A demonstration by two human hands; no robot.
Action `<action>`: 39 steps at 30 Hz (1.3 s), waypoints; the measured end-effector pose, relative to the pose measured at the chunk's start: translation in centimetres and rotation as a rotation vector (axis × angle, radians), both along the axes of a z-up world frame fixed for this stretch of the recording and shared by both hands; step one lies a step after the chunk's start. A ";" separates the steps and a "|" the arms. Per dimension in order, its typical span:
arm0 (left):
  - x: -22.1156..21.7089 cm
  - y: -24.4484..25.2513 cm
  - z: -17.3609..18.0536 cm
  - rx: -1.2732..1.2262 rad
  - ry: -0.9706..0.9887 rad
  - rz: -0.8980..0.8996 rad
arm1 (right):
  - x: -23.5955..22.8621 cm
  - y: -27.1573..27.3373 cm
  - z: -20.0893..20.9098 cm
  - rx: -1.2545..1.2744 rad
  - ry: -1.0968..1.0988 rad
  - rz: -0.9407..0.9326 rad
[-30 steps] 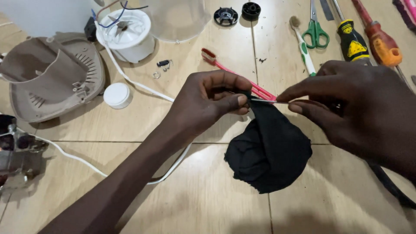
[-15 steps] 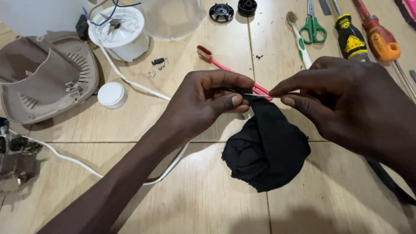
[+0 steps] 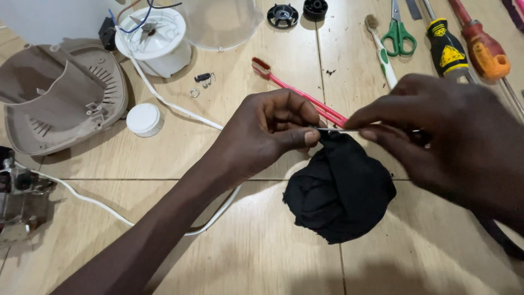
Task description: Cleaning a small black plastic component using a toothbrush and a thin metal probe on a workbench.
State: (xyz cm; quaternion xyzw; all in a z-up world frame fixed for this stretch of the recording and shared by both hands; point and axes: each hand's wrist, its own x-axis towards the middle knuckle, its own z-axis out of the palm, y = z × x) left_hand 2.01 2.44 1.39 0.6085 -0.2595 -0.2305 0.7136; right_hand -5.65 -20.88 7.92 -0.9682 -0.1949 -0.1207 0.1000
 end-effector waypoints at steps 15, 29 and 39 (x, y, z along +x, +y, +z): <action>0.2 0.0 -0.1 -0.005 0.036 0.015 | 0.3 0.0 0.9 0.094 0.158 -0.097; -0.2 0.0 0.3 0.025 -0.022 0.010 | 0.0 -0.1 1.4 0.139 0.288 -0.332; -0.5 -0.1 0.8 0.012 0.091 0.047 | -0.1 3.6 -0.3 0.711 0.562 -0.448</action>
